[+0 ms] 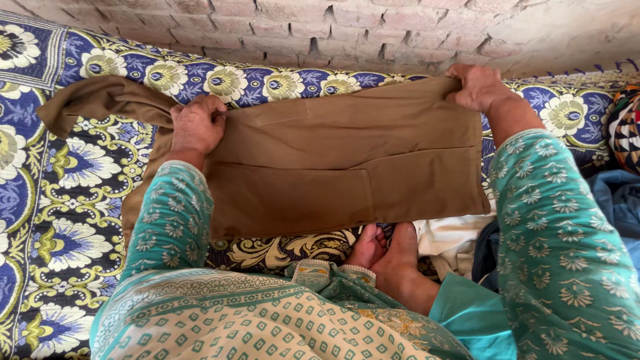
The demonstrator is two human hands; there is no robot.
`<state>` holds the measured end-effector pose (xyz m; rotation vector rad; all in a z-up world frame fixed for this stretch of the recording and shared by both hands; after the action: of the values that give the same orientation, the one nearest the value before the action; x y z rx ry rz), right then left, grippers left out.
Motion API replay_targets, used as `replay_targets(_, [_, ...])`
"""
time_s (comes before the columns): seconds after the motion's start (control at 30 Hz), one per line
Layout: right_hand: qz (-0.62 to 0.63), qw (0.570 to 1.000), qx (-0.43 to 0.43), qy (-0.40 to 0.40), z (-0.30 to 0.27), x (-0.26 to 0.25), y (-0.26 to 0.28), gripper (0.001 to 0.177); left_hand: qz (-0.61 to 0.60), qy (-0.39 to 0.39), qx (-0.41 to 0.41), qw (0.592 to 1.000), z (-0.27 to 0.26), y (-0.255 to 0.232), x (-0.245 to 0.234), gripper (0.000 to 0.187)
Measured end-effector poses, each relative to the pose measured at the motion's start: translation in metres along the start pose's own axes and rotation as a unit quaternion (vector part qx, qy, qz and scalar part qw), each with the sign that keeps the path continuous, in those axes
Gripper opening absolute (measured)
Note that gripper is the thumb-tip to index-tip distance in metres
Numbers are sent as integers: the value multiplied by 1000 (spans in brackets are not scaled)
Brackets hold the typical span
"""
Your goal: The person folds a brown shirt by smoothing the fabric, folding the sleeves and sides inward, and then folding the entire garment into a rectangle.
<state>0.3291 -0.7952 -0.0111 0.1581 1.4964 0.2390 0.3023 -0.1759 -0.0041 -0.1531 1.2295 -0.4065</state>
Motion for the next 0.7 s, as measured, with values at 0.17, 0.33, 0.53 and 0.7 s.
replay_targets(0.17, [37,994,98,11,-6,-19,-10,41,5,-57,30,998,-15,-16,-12,12])
replay_targets(0.33, [26,996,68,-53,-23,-30,-4,34,17,-120,63,991,-18,-31,-33,15])
replay_targets(0.53, [-59,994,-46,-84,-84,-84,13,19,-29,-152,119,981,-61,-53,-87,14])
replay_targets(0.7, [13,983,-106,-147,-168,-102,24,21,-25,-128,181,975,-130,-66,-119,19])
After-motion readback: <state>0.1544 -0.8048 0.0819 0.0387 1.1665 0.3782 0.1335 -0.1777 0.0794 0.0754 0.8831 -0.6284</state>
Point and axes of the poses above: each hand's wrist, its own z-axis towards the middle knuckle, its own x-axis out of the palm, y = z × x, the point moved 6 cm from there along z, towards the middle knuckle, and after that the axes turned 10 degrees about -y, right-handed, at the moved point
